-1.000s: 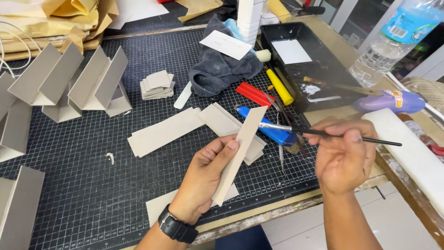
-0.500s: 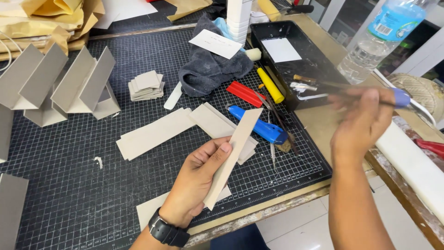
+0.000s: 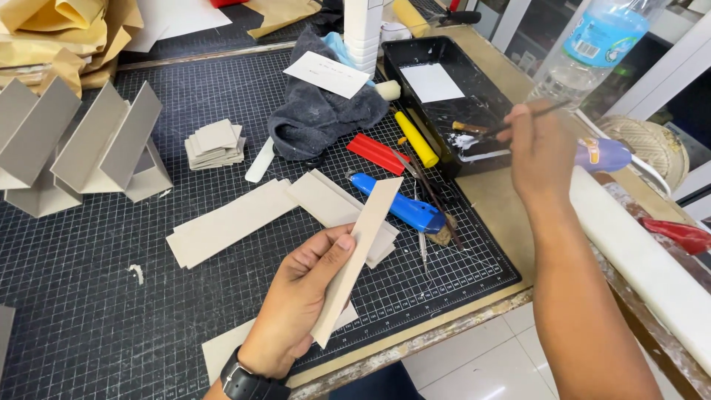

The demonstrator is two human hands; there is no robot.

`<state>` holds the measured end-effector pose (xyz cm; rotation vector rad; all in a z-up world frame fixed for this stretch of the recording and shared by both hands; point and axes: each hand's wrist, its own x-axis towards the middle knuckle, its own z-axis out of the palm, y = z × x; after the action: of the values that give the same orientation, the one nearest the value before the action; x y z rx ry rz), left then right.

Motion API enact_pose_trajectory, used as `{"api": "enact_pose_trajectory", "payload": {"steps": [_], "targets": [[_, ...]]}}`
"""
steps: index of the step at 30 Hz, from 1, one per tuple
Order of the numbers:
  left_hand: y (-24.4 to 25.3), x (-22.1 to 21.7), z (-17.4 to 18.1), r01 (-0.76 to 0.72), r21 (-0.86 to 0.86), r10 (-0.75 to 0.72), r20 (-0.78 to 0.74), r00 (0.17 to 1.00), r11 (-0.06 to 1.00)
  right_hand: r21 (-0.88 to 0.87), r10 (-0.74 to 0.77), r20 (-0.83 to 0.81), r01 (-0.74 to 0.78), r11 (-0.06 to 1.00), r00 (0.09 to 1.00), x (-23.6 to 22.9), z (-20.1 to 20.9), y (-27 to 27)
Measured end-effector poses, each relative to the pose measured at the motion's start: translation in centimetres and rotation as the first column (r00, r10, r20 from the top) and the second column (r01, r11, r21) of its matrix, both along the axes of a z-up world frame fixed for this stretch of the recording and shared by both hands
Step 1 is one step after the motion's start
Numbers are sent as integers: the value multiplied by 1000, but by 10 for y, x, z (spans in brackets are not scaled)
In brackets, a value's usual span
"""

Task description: Applying glue to cardboard strips and folding them to assemble components

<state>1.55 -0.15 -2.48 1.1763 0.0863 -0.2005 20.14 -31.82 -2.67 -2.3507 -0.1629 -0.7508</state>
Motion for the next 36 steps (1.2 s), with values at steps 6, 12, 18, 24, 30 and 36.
{"api": "enact_pose_trajectory", "payload": {"steps": [6, 12, 18, 24, 30, 36], "targets": [[0, 1, -2, -2, -10, 2, 5, 1000, 1000, 35, 33, 91, -37, 999, 995, -4, -1, 4], [1, 1, -1, 5, 0, -5, -8, 1000, 1000, -10, 33, 138, -32, 999, 990, -7, -2, 1], [2, 3, -5, 1, -69, -1, -8, 1000, 998, 130, -10, 152, -10, 991, 988, -17, -4, 1], [1, 4, -5, -15, -106, 10, -46, 999, 994, 705, 80, 524, -484, 518, 848, -93, -10, 40], [1, 4, -17, 6, -174, -3, 17, 1000, 985, 424, 317, 682, -710, 563, 659, -162, -13, 91], [3, 4, -19, 20, -170, -17, 15, 1000, 985, 429, 433, 629, -753, 499, 645, -179, -18, 99]]}}
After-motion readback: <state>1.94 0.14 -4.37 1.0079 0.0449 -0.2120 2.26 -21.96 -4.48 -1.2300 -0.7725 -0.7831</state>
